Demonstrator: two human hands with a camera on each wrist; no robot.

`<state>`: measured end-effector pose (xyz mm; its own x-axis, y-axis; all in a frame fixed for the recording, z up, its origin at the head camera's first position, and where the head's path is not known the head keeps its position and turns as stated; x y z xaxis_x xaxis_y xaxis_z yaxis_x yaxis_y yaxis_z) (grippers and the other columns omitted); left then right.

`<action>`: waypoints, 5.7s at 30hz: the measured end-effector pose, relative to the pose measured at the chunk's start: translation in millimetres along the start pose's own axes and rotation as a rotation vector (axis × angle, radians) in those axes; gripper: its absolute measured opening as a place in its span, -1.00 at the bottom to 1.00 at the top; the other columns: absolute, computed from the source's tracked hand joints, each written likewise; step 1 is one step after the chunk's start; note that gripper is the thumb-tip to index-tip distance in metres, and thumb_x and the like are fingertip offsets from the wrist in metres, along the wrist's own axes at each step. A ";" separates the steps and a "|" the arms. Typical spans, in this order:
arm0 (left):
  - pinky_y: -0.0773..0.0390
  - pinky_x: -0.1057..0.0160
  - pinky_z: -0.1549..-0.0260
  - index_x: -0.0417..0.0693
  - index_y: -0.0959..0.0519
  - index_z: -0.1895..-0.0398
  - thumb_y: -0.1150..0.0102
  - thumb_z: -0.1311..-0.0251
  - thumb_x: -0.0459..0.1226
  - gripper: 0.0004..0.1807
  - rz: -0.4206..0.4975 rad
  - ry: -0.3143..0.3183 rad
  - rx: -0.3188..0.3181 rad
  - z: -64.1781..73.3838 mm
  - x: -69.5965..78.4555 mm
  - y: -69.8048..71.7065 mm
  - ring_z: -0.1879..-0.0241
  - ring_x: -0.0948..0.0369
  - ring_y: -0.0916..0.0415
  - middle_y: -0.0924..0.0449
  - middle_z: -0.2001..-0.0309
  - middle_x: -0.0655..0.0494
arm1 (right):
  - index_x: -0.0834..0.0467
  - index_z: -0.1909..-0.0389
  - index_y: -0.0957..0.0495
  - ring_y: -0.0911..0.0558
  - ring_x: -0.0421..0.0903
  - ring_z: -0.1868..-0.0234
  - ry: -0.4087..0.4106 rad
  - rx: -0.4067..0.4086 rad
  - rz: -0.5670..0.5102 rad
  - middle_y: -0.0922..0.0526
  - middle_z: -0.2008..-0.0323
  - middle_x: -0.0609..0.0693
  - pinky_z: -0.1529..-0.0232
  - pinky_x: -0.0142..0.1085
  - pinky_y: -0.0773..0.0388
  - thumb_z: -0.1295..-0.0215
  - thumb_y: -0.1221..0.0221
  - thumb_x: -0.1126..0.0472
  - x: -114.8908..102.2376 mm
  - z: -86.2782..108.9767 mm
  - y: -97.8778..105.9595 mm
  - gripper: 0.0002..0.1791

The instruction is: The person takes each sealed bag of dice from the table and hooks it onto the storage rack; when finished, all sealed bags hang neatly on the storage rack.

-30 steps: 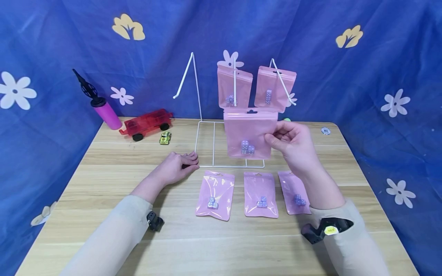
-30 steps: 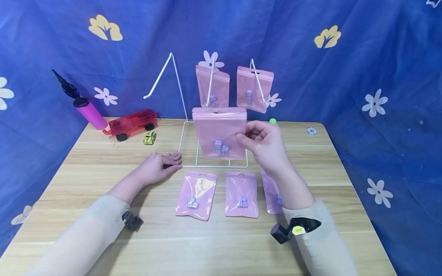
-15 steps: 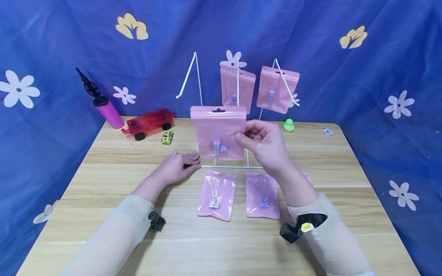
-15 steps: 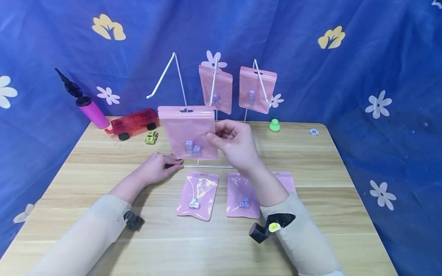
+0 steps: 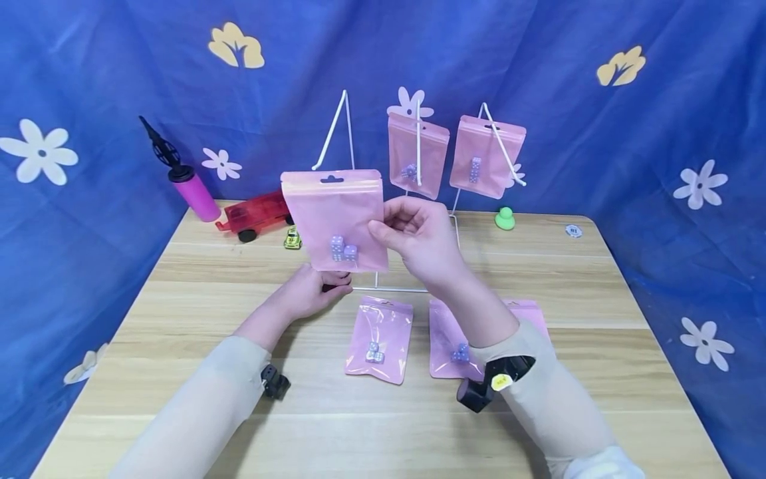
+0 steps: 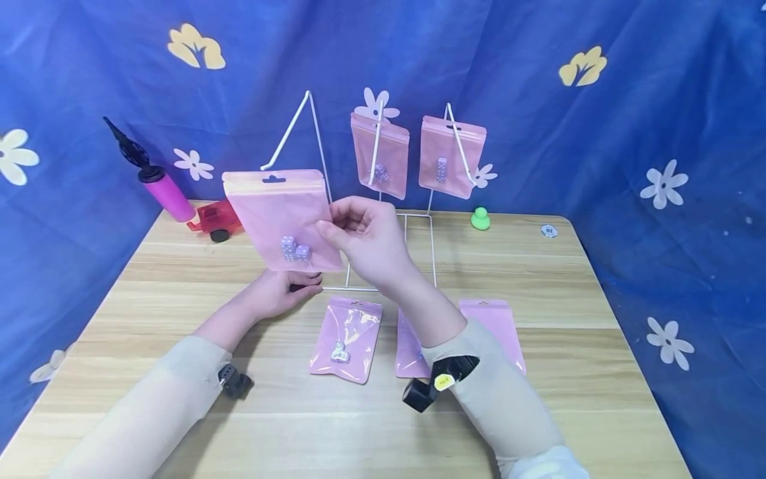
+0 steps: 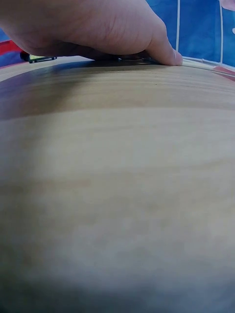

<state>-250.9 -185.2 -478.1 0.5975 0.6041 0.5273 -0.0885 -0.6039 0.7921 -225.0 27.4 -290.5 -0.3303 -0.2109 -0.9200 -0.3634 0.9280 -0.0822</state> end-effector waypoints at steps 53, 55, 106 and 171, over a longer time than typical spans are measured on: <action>-0.43 -0.02 -0.38 -0.20 -0.78 -0.04 -0.46 -0.35 -0.21 -0.70 -0.038 0.125 -0.074 -1.6 1.1 0.2 -0.30 -0.02 -0.56 -0.63 -0.21 -0.14 | 0.41 0.20 -0.65 -0.61 -0.15 0.30 -0.183 0.253 0.039 -0.67 0.37 0.04 0.21 -0.39 -0.62 -0.36 -0.33 0.52 67.3 -90.6 0.0 -0.94; -0.43 -0.03 -0.39 -0.19 -0.78 -0.05 -0.46 -0.36 -0.20 -0.69 -0.036 0.132 -0.080 -1.8 1.3 0.4 -0.30 -0.01 -0.56 -0.63 -0.21 -0.13 | 0.42 0.20 -0.65 -0.61 -0.15 0.30 -0.181 0.255 0.038 -0.66 0.36 0.05 0.21 -0.39 -0.61 -0.37 -0.32 0.52 69.2 -95.5 2.3 -0.94; -0.44 -0.05 -0.37 -0.19 -0.77 -0.07 -0.45 -0.36 -0.23 -0.69 -0.023 0.123 -0.079 -1.4 -2.7 0.2 -0.31 -0.02 -0.55 -0.64 -0.22 -0.15 | 0.42 -0.05 -0.68 -0.76 -0.01 -0.01 -0.221 -0.074 0.286 -0.78 0.01 0.19 -0.09 -0.25 -0.70 -0.34 -0.38 0.46 54.7 -43.9 62.1 -0.72; -0.47 -0.07 -0.34 -0.23 -0.76 -0.07 -0.47 -0.34 -0.26 -0.69 -0.016 0.109 -0.052 -2.4 -2.2 -0.2 -0.29 -0.06 -0.56 -0.63 -0.20 -0.19 | 0.48 -0.17 -0.56 -0.75 -0.30 0.09 -0.535 0.124 0.583 -0.70 -0.06 0.41 0.10 -0.47 -0.69 -0.39 -0.41 0.31 92.0 205.7 292.4 -0.55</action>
<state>-254.1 -185.2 -478.7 0.5089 0.6683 0.5425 -0.1226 -0.5676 0.8141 -182.4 342.5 -478.0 0.0366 0.4651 -0.8845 -0.1508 0.8775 0.4552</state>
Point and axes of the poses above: each hand's wrist, its own z-axis away from the middle knuckle, its own y-axis out of the back of the hand, x = y × z, the point moved 6 cm from there along -z, towards the middle knuckle
